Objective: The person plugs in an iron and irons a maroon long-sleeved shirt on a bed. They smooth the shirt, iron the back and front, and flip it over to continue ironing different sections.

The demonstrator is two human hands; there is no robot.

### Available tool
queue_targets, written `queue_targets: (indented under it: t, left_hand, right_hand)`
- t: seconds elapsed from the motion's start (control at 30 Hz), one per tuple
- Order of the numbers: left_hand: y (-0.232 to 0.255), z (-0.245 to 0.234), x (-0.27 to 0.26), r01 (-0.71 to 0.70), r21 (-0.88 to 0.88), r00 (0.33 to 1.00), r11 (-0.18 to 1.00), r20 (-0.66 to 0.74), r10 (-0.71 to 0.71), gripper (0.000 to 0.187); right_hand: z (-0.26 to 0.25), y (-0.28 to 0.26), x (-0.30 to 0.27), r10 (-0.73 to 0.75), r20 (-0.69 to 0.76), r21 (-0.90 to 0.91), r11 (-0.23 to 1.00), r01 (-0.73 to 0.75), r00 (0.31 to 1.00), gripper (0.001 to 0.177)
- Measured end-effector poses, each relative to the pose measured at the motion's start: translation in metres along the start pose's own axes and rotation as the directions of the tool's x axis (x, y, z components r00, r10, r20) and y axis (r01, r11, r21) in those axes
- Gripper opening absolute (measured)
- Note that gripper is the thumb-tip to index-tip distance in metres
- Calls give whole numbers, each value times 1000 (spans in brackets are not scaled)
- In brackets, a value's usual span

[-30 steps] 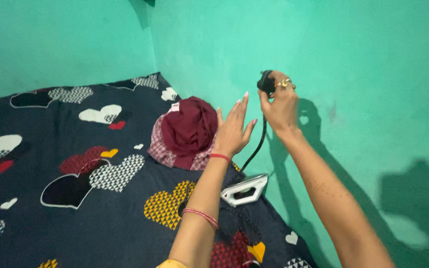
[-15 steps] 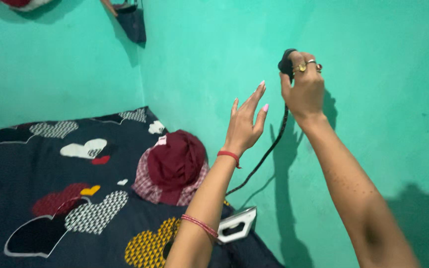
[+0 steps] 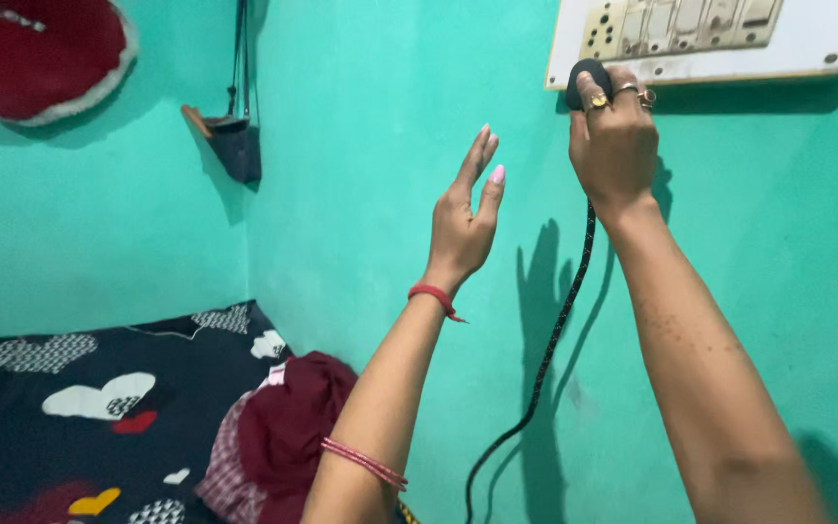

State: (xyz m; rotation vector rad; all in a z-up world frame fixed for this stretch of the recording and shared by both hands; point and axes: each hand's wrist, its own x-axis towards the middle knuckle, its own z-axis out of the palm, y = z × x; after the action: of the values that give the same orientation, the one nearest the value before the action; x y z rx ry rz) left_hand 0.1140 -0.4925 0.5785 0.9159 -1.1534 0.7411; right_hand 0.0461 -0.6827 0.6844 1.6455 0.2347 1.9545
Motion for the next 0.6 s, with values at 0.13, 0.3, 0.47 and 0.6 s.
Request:
queue_targets:
  t: [0.13, 0.3, 0.47, 0.6]
  left_hand:
    - [-11, 9, 32, -44, 83, 999, 996, 2, 44, 54]
    - [-18, 29, 71, -1, 222, 998, 975, 60, -13, 59]
    - [-20, 53, 99, 80, 41, 994, 996, 77, -83, 69]
    - [-17, 63, 111, 43, -28, 994, 999, 97, -40, 76]
  right_hand:
    - [23, 14, 13, 22, 29, -40, 999, -21, 999, 30]
    - [43, 32, 33, -56, -13, -176, 983, 53, 998, 31]
    - [47, 36, 47, -83, -18, -180, 981, 79, 996, 31]
    - [45, 35, 54, -35, 63, -216, 975, 48, 997, 30]
